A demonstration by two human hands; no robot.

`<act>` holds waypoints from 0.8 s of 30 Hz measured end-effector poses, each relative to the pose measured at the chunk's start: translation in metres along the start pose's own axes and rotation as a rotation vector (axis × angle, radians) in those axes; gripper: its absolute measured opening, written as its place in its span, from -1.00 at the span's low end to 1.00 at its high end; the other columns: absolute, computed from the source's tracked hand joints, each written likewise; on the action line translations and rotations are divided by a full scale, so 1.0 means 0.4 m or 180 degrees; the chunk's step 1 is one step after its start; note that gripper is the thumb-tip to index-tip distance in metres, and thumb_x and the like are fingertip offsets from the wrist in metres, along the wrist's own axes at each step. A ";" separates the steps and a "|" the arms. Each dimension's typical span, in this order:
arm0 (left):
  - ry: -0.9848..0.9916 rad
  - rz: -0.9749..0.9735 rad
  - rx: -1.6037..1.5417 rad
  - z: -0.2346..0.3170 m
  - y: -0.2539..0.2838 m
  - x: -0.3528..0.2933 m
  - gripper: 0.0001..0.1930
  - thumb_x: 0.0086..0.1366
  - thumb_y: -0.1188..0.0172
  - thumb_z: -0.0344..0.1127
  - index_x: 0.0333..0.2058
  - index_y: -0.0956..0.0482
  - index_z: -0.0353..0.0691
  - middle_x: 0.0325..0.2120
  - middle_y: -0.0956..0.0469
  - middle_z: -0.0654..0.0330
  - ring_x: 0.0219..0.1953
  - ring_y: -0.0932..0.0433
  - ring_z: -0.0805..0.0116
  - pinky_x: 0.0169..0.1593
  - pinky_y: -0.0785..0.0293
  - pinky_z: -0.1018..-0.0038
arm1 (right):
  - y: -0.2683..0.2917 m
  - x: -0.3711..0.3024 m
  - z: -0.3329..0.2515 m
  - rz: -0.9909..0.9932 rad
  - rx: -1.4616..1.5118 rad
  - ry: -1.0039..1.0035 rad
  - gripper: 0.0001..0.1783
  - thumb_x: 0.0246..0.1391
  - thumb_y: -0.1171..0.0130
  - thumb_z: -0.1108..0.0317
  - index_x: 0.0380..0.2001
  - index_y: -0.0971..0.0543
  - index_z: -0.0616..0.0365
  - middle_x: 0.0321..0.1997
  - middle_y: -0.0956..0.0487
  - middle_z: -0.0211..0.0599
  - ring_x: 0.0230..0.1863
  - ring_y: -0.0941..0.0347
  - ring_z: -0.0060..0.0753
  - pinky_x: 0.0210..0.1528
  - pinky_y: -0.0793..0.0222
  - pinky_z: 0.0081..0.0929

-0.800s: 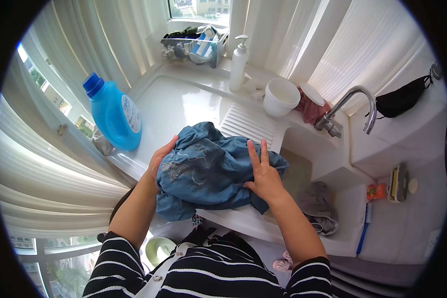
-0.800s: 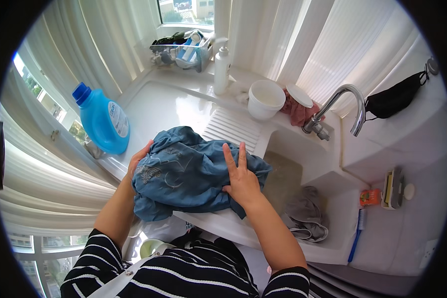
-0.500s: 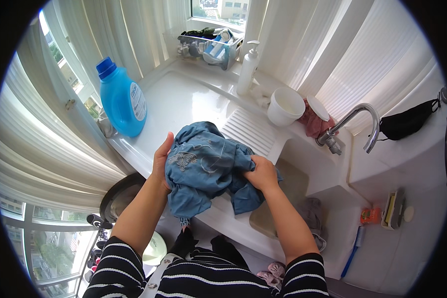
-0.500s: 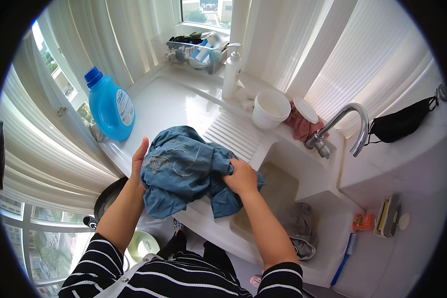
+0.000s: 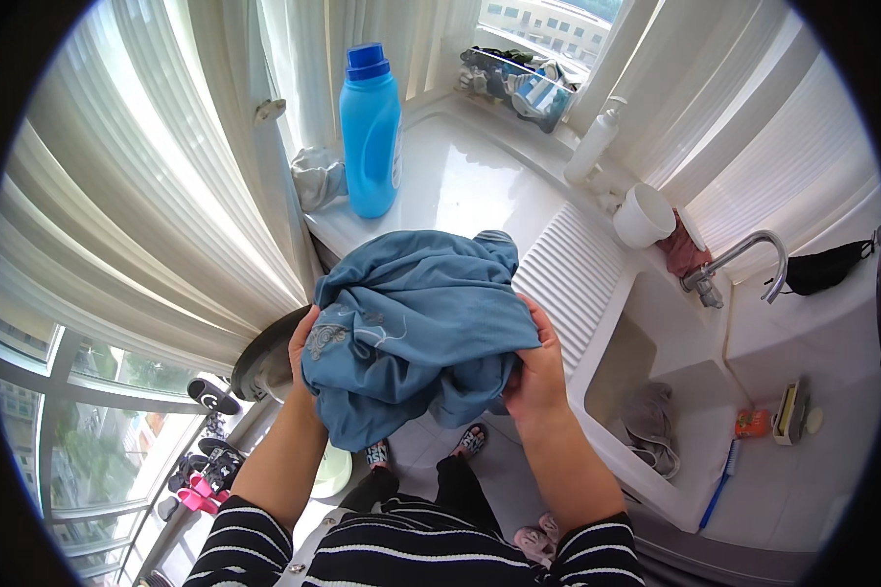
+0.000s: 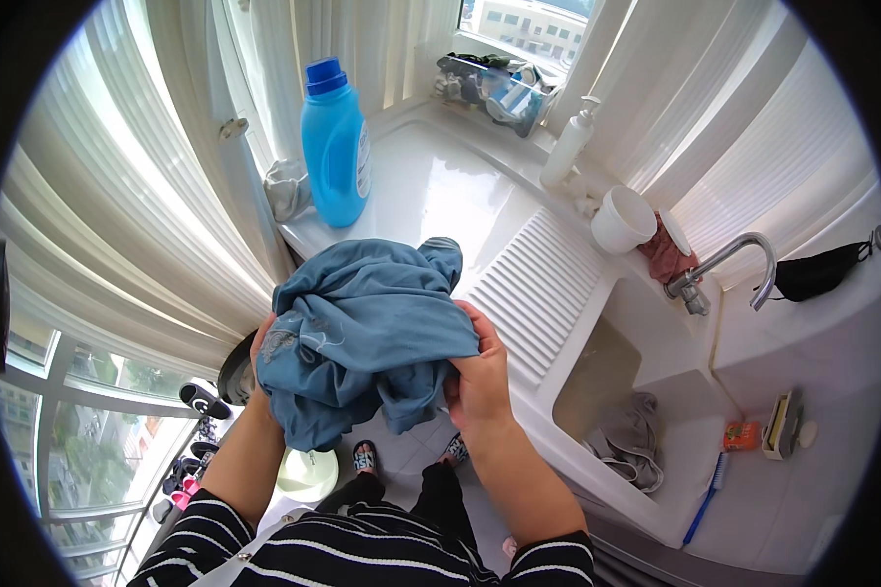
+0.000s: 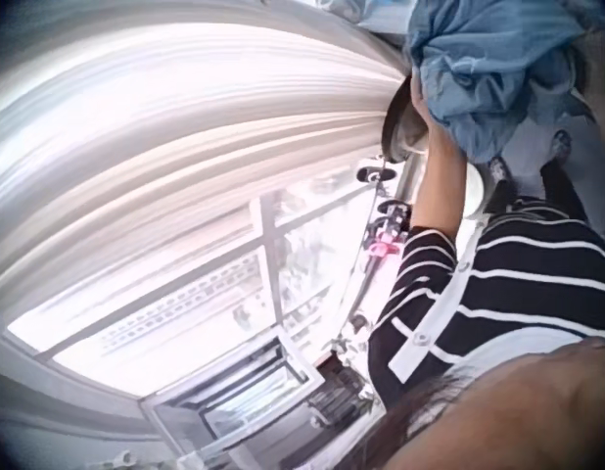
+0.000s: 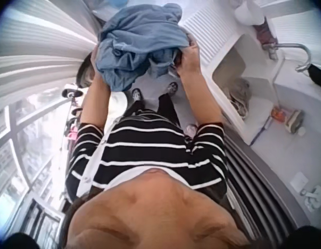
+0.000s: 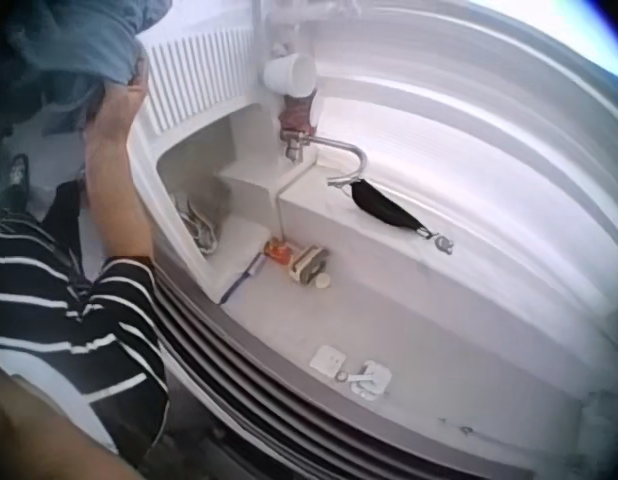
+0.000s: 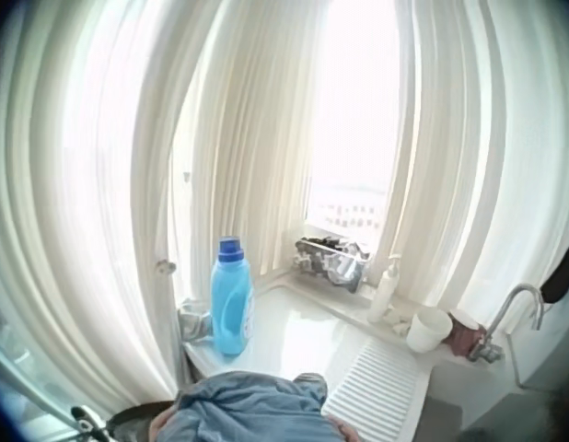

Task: The person hand-washes a grey garment in a sink, scrubbing it against the washboard and rinsing it thoroughly. After wringing out the excess water, the person places the garment into a washing machine and closes the door.

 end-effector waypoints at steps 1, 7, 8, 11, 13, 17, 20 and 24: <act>-0.0214 0.0062 -0.0032 0.030 0.050 -0.024 -0.63 0.35 0.01 -0.18 -0.03 -0.52 -0.35 -0.10 -0.60 -0.06 -0.05 -0.58 0.01 0.13 -0.47 0.10 | -0.011 -0.012 0.086 -0.0113 -0.0024 -0.0188 -0.58 0.08 -0.15 0.50 0.06 -0.45 0.14 -0.10 -0.58 -0.35 -0.23 -0.56 -0.59 -0.28 -0.54 -0.65; 0.0424 0.0898 0.0054 0.065 0.412 -0.168 -0.35 0.33 0.02 0.15 0.20 -0.32 -0.24 0.12 -0.44 -0.03 0.14 -0.43 -0.03 0.26 -0.29 0.05 | 0.008 -0.086 0.588 0.0410 -0.0176 -0.1356 -0.50 0.08 -0.19 0.48 0.11 -0.41 -0.01 -0.16 -0.52 -0.51 -0.49 -0.35 -0.69 -0.64 -0.10 -0.75; 0.0496 0.1051 -0.0091 0.046 0.477 -0.197 -0.29 0.31 0.02 0.23 0.22 -0.30 -0.22 0.13 -0.43 -0.02 0.15 -0.43 -0.02 0.26 -0.29 0.04 | 0.045 -0.098 0.662 0.0601 -0.0116 -0.1596 -0.47 0.06 -0.20 0.50 0.13 -0.39 0.01 -0.14 -0.51 -0.49 -0.45 -0.34 -0.68 -0.60 -0.11 -0.73; 0.0753 0.1375 -0.0401 -0.013 0.599 -0.241 -0.20 0.27 0.04 0.37 0.24 -0.28 -0.18 0.15 -0.41 0.01 0.17 -0.41 -0.01 0.26 -0.29 0.03 | 0.169 -0.103 0.855 0.1281 -0.0118 -0.2037 -0.40 0.03 -0.24 0.48 0.18 -0.36 0.02 -0.12 -0.49 -0.41 -0.45 -0.30 -0.63 -0.56 -0.12 -0.68; 0.0939 0.1448 -0.0622 -0.051 0.711 -0.248 -0.23 0.29 0.04 0.34 0.24 -0.29 -0.17 0.15 -0.41 0.00 0.17 -0.40 -0.03 0.26 -0.28 0.04 | 0.236 -0.083 0.958 0.1277 -0.0156 -0.2164 -0.43 0.09 -0.19 0.40 0.20 -0.35 0.03 -0.11 -0.48 -0.40 -0.47 -0.26 -0.61 -0.53 -0.12 -0.68; 0.0752 0.1644 -0.0887 -0.117 0.971 -0.230 -0.21 0.26 0.05 0.35 0.23 -0.31 -0.18 0.15 -0.41 -0.02 0.19 -0.38 -0.05 0.30 -0.22 0.05 | 0.411 -0.016 1.122 0.1212 -0.0130 -0.2229 -0.48 0.17 -0.12 0.28 0.20 -0.34 0.04 0.01 -0.48 -0.36 -0.21 -0.41 -0.47 -0.23 -0.36 -0.54; 0.0381 0.1510 -0.1208 -0.136 1.144 -0.189 -0.21 0.24 0.03 0.34 0.21 -0.35 -0.20 0.14 -0.41 -0.06 0.19 -0.38 -0.07 0.29 -0.23 0.03 | 0.488 0.038 1.218 0.1198 0.0344 -0.2186 -0.52 0.21 -0.07 0.26 0.19 -0.35 0.01 0.21 -0.40 -0.29 0.23 -0.33 -0.23 0.25 -0.29 -0.18; 0.0234 0.1364 -0.1286 -0.144 1.328 -0.034 -0.28 0.23 -0.04 0.27 0.13 -0.44 -0.23 0.09 -0.47 -0.06 0.13 -0.44 -0.07 0.26 -0.28 0.03 | 0.633 0.144 1.362 0.1336 0.0348 -0.1938 -0.79 0.28 0.02 0.21 -0.11 -0.52 -0.04 -0.22 -0.55 -0.57 -0.54 -0.30 -0.73 -0.57 -0.21 -0.84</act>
Point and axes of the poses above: each hand's wrist, its own x-axis towards the middle knuckle, its own y-axis out of the back of the hand, z = x × y, the point moved 6 cm from there along x, towards the middle knuckle
